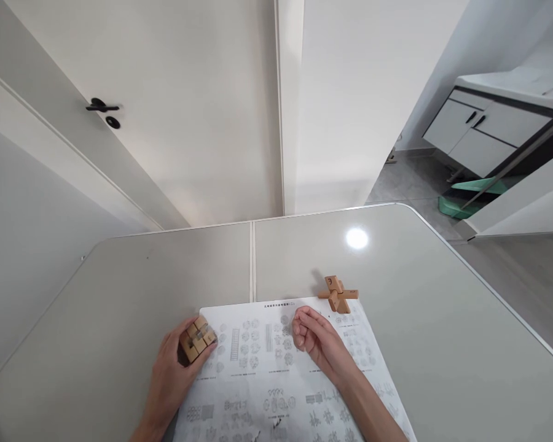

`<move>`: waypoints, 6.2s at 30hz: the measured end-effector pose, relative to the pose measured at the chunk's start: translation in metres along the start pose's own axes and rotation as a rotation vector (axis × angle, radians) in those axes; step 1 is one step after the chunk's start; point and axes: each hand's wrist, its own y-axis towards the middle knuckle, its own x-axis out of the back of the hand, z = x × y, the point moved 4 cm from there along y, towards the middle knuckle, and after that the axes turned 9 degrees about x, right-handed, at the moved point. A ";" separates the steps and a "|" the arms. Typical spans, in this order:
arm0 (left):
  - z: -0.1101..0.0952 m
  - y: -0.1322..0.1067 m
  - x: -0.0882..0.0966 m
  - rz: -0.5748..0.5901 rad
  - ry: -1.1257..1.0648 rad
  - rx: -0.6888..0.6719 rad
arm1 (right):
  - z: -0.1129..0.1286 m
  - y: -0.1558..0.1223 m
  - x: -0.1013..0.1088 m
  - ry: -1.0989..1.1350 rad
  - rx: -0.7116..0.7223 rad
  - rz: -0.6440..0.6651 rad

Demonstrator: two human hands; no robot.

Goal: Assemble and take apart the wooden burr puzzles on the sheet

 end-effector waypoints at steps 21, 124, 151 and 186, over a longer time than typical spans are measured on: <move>-0.097 -0.014 -0.059 0.495 -0.206 -0.373 | 0.002 -0.002 -0.006 -0.137 0.060 0.051; -0.097 -0.016 -0.050 0.772 -0.561 -0.054 | -0.021 -0.018 -0.017 -1.023 0.334 0.242; -0.076 -0.007 -0.059 0.502 -0.760 0.189 | -0.018 -0.023 -0.037 -1.391 0.656 0.383; -0.080 -0.014 -0.064 0.483 -0.698 0.122 | -0.008 -0.019 -0.026 -0.827 0.289 0.205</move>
